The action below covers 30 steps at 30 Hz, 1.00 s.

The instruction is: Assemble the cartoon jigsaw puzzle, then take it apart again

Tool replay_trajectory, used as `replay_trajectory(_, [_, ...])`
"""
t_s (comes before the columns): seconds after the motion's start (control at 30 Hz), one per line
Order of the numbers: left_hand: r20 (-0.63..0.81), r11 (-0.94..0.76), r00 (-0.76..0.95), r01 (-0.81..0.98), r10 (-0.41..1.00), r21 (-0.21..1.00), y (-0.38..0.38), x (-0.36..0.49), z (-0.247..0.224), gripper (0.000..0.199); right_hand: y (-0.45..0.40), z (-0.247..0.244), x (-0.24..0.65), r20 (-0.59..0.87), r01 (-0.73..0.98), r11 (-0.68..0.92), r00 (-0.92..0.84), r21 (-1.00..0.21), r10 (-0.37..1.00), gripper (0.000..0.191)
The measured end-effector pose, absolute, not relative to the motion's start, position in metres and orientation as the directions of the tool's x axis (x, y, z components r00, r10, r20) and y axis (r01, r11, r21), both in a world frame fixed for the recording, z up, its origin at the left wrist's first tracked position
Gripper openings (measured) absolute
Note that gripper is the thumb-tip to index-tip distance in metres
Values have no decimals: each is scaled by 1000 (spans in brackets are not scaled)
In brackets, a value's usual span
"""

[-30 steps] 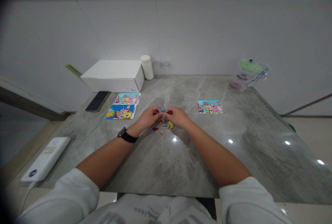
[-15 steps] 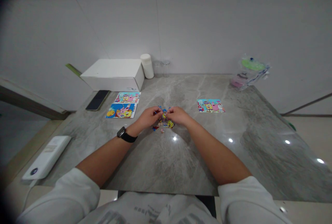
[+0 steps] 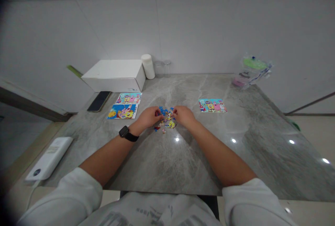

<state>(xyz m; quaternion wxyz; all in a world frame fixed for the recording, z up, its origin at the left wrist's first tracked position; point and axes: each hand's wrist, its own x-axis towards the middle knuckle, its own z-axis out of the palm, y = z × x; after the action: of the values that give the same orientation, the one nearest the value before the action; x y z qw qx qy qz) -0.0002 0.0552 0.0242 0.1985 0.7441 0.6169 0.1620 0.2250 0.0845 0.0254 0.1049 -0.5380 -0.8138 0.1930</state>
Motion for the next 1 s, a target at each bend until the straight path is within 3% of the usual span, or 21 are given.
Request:
replay_trajectory(0.13, [79, -210, 195, 862, 978, 461, 51, -5, 29, 10, 75, 25, 237, -35, 723, 518, -597, -458, 802, 15])
replay_trajectory(0.3, [33, -369, 413, 772, 910, 517, 33, -3, 35, 11, 69, 22, 245, -44, 615, 620, -726, -487, 686, 26])
replay_trajectory(0.53, [-25, -404, 440, 844, 898, 352, 15, 9, 41, 13, 68, 25, 242, -67, 618, 642, -742, -454, 667, 27])
replay_trajectory(0.77, [-33, -370, 398, 878, 917, 305, 24, 2, 42, 24, 67, 28, 242, -95, 644, 613, -721, -458, 686, 39])
replay_trajectory(0.9, [-15, -315, 328, 918, 945, 240, 27, -1, 44, 20, 69, 30, 238, -128, 642, 639, -741, -423, 659, 35])
replay_trajectory(1.0, [24, -377, 385, 889, 923, 260, 23, 5, 45, 20, 72, 33, 235, -171, 642, 661, -755, -389, 632, 30])
